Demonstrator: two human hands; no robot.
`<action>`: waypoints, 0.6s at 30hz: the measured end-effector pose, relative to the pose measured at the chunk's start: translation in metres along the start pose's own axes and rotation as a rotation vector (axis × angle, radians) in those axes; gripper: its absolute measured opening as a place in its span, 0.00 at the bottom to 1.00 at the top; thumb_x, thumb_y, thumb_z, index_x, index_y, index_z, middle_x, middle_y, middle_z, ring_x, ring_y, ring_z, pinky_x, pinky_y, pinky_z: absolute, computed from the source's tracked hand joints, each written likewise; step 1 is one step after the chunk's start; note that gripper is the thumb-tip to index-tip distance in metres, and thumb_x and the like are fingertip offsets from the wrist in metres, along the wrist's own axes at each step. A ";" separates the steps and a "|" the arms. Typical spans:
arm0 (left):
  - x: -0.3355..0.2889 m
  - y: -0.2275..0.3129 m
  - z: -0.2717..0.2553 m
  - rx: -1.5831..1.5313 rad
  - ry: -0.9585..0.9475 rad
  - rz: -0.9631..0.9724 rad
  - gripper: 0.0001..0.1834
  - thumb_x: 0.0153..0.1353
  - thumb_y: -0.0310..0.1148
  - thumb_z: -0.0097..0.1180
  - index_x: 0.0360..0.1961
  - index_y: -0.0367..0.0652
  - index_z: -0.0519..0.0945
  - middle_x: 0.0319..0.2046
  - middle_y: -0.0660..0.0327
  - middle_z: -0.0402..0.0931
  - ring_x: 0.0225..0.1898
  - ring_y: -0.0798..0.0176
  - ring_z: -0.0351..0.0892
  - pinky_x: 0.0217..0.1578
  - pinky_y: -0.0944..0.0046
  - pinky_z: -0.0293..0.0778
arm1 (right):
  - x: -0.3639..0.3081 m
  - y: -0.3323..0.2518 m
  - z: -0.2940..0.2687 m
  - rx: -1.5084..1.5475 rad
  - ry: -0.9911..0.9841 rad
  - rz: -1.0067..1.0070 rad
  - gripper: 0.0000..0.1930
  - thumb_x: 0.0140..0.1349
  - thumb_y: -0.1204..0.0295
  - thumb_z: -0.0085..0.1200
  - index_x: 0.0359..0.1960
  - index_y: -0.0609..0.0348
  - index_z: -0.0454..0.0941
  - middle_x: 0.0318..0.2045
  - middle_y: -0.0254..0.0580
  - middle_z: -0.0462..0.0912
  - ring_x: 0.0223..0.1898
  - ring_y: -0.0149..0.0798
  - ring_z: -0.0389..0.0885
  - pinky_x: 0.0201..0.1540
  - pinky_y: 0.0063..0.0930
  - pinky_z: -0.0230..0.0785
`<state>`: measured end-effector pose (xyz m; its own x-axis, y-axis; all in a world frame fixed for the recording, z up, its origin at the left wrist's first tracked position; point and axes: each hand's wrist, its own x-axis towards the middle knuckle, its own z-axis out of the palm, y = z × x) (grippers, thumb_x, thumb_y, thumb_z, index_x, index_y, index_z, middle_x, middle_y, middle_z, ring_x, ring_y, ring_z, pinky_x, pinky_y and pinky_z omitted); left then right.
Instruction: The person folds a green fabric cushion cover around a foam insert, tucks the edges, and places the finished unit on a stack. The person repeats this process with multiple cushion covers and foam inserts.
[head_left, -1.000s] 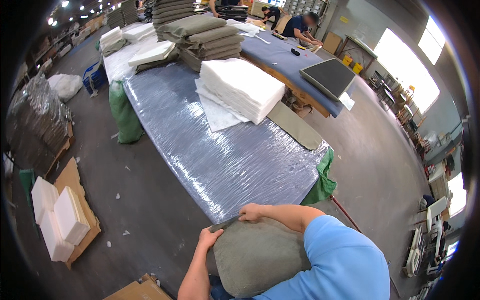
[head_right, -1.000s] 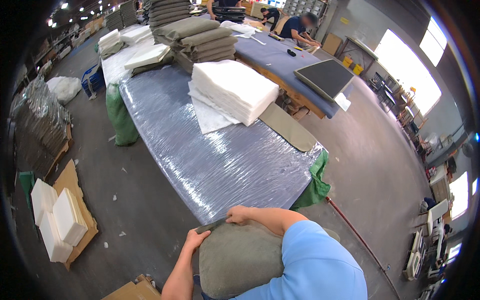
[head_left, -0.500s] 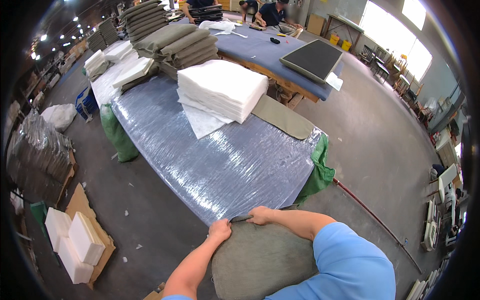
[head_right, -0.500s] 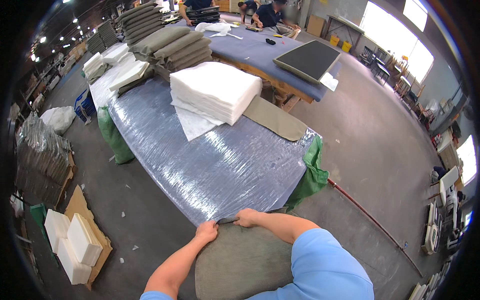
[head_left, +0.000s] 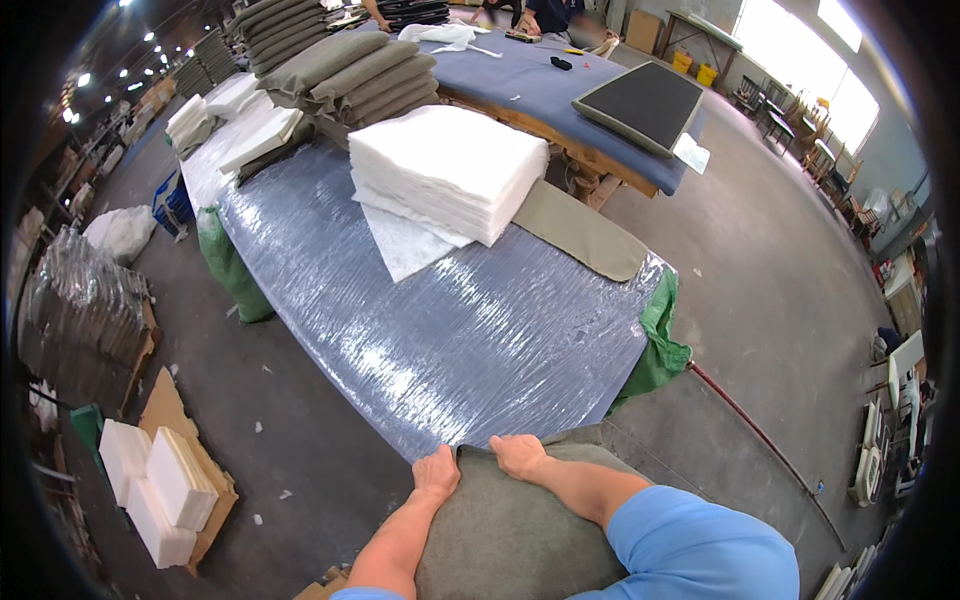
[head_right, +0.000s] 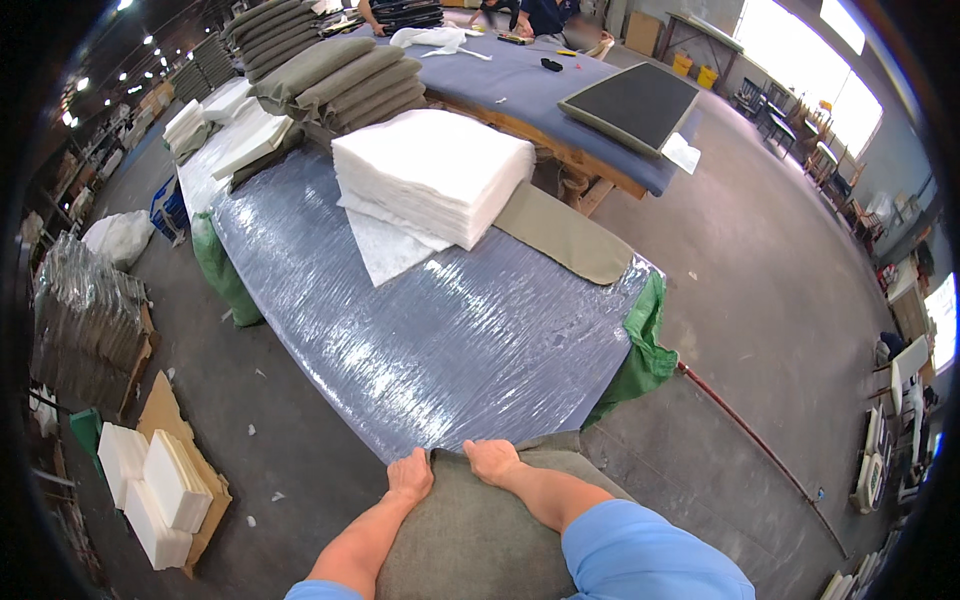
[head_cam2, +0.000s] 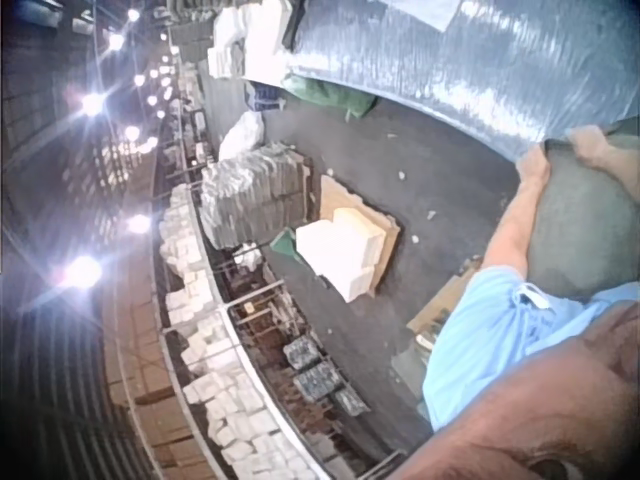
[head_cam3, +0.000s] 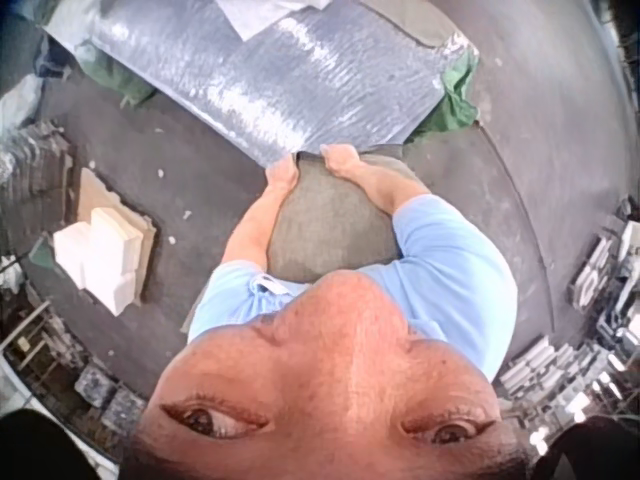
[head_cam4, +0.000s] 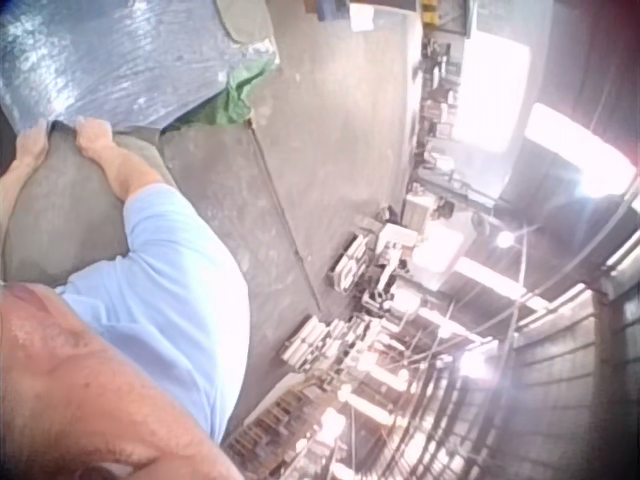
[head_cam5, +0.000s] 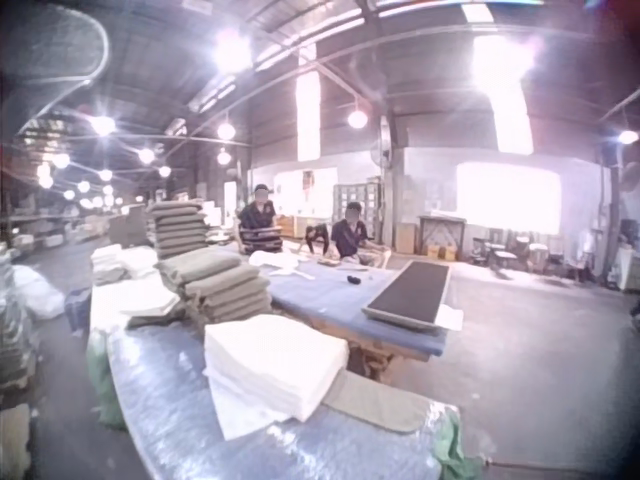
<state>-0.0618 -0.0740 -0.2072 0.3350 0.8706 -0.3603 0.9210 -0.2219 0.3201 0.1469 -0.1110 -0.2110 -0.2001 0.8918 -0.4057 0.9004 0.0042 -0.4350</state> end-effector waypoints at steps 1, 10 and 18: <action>0.000 -0.001 0.001 -0.016 0.004 0.008 0.10 0.66 0.35 0.48 0.38 0.39 0.77 0.31 0.40 0.85 0.38 0.35 0.86 0.42 0.37 0.76 | 0.002 -0.001 0.000 -0.011 -0.014 0.002 0.09 0.70 0.68 0.43 0.43 0.57 0.73 0.39 0.54 0.86 0.44 0.59 0.86 0.45 0.54 0.76; 0.001 0.001 -0.014 -0.031 0.032 0.113 0.11 0.66 0.38 0.53 0.40 0.40 0.76 0.30 0.41 0.84 0.37 0.34 0.85 0.40 0.37 0.75 | -0.008 0.056 -0.042 -0.050 -0.270 -0.075 0.24 0.74 0.46 0.46 0.54 0.53 0.79 0.48 0.56 0.86 0.52 0.60 0.84 0.55 0.53 0.75; 0.010 -0.012 0.007 -0.025 0.020 0.049 0.15 0.66 0.43 0.56 0.43 0.43 0.74 0.29 0.41 0.84 0.34 0.33 0.85 0.37 0.36 0.75 | -0.023 0.071 -0.035 -0.114 -0.177 -0.020 0.15 0.71 0.60 0.48 0.51 0.53 0.76 0.43 0.52 0.87 0.46 0.60 0.85 0.47 0.54 0.77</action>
<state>-0.0682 -0.0660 -0.2203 0.3753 0.8675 -0.3265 0.8983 -0.2536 0.3588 0.2287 -0.1153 -0.2038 -0.2739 0.7976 -0.5375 0.9316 0.0810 -0.3544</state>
